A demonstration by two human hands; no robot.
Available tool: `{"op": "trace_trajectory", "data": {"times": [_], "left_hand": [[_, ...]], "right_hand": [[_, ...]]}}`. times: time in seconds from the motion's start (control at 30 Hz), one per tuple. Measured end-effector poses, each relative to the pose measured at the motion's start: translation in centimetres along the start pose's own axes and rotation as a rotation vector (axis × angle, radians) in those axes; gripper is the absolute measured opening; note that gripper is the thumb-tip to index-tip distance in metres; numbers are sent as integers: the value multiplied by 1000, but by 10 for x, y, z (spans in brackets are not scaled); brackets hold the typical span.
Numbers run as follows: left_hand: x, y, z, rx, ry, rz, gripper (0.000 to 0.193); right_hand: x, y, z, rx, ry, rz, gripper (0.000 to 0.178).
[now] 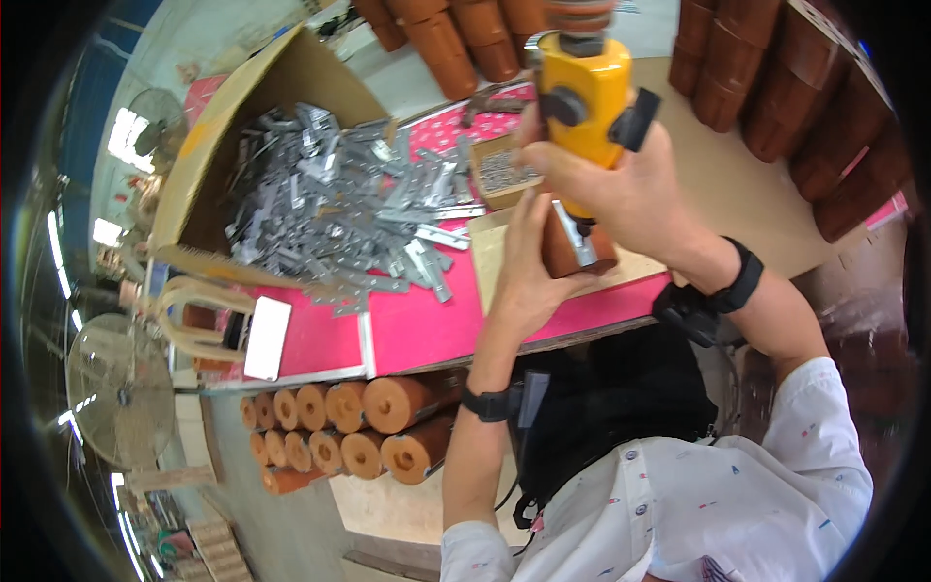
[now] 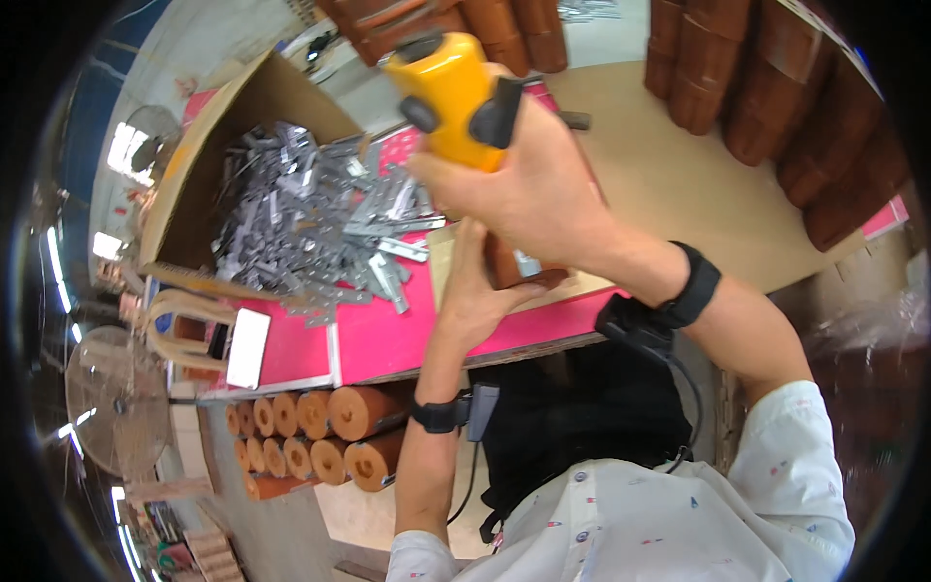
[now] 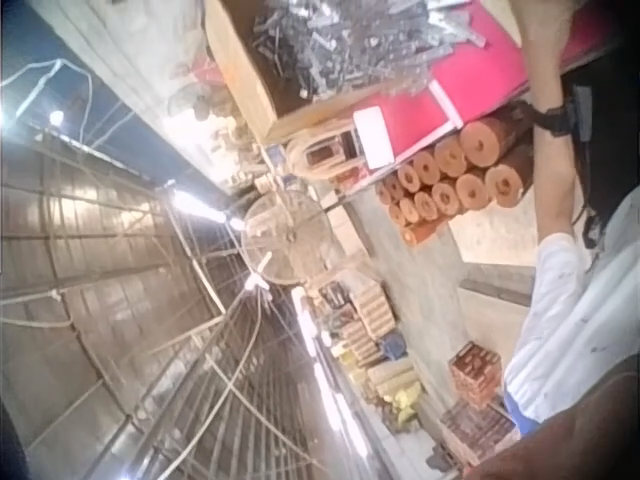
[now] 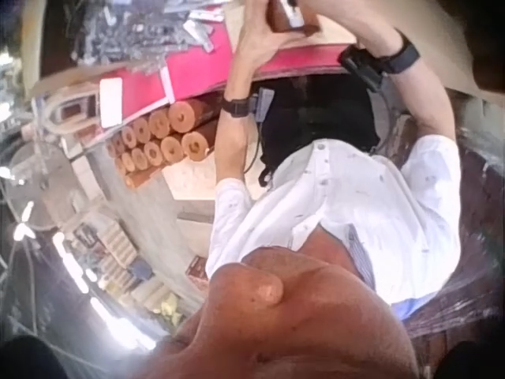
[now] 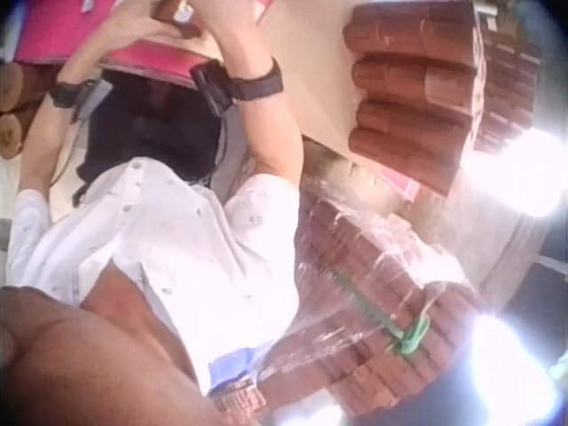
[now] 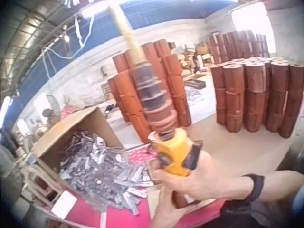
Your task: Attaching metal brackets to wooden cylindrical components using an electric screwdriver.
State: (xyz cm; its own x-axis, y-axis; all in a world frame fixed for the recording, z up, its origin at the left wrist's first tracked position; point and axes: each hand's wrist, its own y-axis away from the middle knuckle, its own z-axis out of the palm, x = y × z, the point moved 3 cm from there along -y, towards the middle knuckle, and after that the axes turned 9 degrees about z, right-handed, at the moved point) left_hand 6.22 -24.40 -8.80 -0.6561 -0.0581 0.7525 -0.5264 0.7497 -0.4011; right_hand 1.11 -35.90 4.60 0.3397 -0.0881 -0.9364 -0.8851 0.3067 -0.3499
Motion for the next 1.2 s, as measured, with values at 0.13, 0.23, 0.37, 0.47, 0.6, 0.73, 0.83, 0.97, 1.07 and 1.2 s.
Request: {"op": "trace_trajectory", "data": {"times": [0.13, 0.23, 0.37, 0.47, 0.6, 0.73, 0.83, 0.97, 1.07, 1.2], "left_hand": [[-9, 3, 4, 71, 226, -98, 95], [-10, 4, 5, 84, 272, -119, 88], [-4, -1, 6, 134, 153, -36, 67], [-5, -1, 9, 146, 225, -69, 61], [-3, 1, 6, 131, 267, -104, 59], [-7, 3, 7, 31, 293, -212, 86], [0, 2, 6, 106, 257, -145, 78], [8, 1, 4, 132, 302, -150, 77], [6, 2, 1, 107, 276, -156, 76], [11, 0, 1, 75, 230, -159, 79]], "right_hand": [[3, -2, 1, 47, 28, -122, 41], [7, -5, 2, 39, 14, -162, 51], [4, -2, 1, 33, 69, -200, 45], [3, -2, -2, 42, 121, -201, 53], [4, -2, 0, 27, 85, -231, 55], [6, -1, -2, 25, 155, -221, 55], [10, -2, -2, 35, 113, -183, 54], [14, -4, -1, 57, 74, -245, 52], [13, -2, 2, -9, 12, -116, 49], [12, -5, -2, 31, 60, -189, 53]]}}
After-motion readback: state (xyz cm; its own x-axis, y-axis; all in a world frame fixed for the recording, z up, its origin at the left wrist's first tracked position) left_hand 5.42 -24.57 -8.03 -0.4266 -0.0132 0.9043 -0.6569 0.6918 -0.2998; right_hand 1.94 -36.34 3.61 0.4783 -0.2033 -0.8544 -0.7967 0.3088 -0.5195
